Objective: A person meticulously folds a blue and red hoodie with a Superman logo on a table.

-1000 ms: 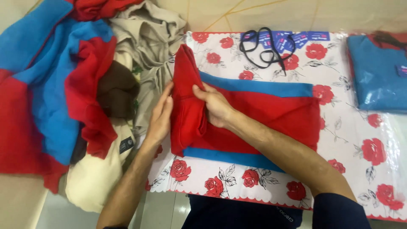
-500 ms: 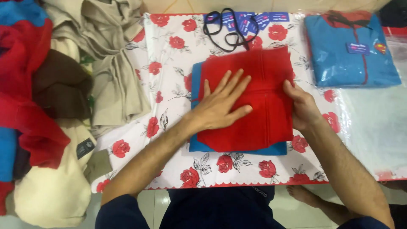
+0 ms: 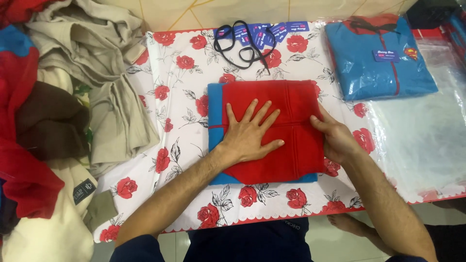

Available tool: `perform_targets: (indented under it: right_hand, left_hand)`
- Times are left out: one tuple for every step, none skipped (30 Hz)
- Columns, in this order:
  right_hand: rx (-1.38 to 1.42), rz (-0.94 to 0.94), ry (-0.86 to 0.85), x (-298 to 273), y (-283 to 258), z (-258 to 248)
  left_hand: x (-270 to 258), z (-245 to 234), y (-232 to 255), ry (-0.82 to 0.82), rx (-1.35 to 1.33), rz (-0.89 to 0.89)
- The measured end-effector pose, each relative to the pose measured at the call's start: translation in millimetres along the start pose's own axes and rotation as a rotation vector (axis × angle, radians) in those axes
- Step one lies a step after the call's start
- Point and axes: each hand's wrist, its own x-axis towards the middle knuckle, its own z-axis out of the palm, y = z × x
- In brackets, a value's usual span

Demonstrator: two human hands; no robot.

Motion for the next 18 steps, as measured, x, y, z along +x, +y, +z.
perform_targets:
  right_hand:
    - [-0.001, -0.001, 0.001, -0.4, 0.4, 1.7]
    - [-0.049, -0.008, -0.001, -0.8, 1.0, 3.6]
    - [-0.098, -0.016, -0.005, -0.9, 1.7, 5.5]
    - [-0.100, -0.018, -0.005, -3.9, 4.5, 7.5]
    - [-0.176, -0.042, 0.014, -6.7, 6.9, 9.3]
    - [-0.252, -0.066, 0.033, -9.3, 9.5, 11.2]
    - [-0.257, -0.064, 0.033, -4.1, 13.2, -2.1]
    - [-0.661, -0.284, 0.174, 1.0, 16.7, -15.7]
    - [-1.059, -0.510, 0.310, 6.0, 21.0, -28.6]
    - [-1.060, -0.510, 0.308, 19.9, 23.3, -35.2]
    - [-1.222, -0.850, 0.338, 34.6, 24.4, -41.6]
    - [-1.368, -1.198, 0.363, 48.9, 25.1, -48.0]
    - [-1.365, -1.204, 0.364, 60.5, 29.3, -40.4]
    - [-1.432, -1.249, 0.232, 72.0, 33.3, -32.7]
    - [-1.493, -1.291, 0.092, 83.8, 37.8, -24.3]
    - [-1.488, -1.298, 0.088, 89.7, 39.5, -18.2]
    - [-1.533, -1.059, -0.081, 96.7, 40.5, -11.1]
    - [-1.559, -0.815, -0.241, 104.2, 41.4, -3.6]
  left_hand:
    - [0.7, 1.9, -0.8, 0.002, 0.000, 0.001]
    - [1.1, 3.8, -1.7, 0.008, 0.005, 0.006]
    - [1.5, 6.0, -2.7, 0.017, 0.011, 0.010]
    - [0.0, 5.5, -1.6, 0.020, 0.012, 0.010]
    - [-1.2, 5.5, -0.3, 0.024, 0.026, 0.014]
    - [-2.4, 5.6, 0.8, 0.028, 0.041, 0.018]
    - [-1.6, 7.0, 0.2, 0.031, 0.037, 0.016]
    - [-0.6, 8.4, -0.2, 0.039, 0.047, 0.019]
    - [-0.4, 9.5, -1.0, 0.044, 0.059, 0.022]
    - [-0.3, 11.1, -0.2, 0.045, 0.058, 0.020]
    - [0.8, 10.9, 0.0, 0.046, 0.064, 0.014]
    - [1.8, 10.5, 0.6, 0.048, 0.070, 0.008]
    - [2.9, 10.7, 1.3, 0.051, 0.075, 0.007]
    - [3.9, 10.9, 2.0, 0.053, 0.090, 0.001]
    - [3.9, 11.4, 2.8, 0.053, 0.103, -0.009]
    - [0.9, 13.3, 6.5, 0.055, 0.107, -0.015]
    - [-2.0, 15.3, 9.1, 0.067, 0.112, -0.058]
    - [-4.6, 17.3, 11.3, 0.079, 0.117, -0.100]
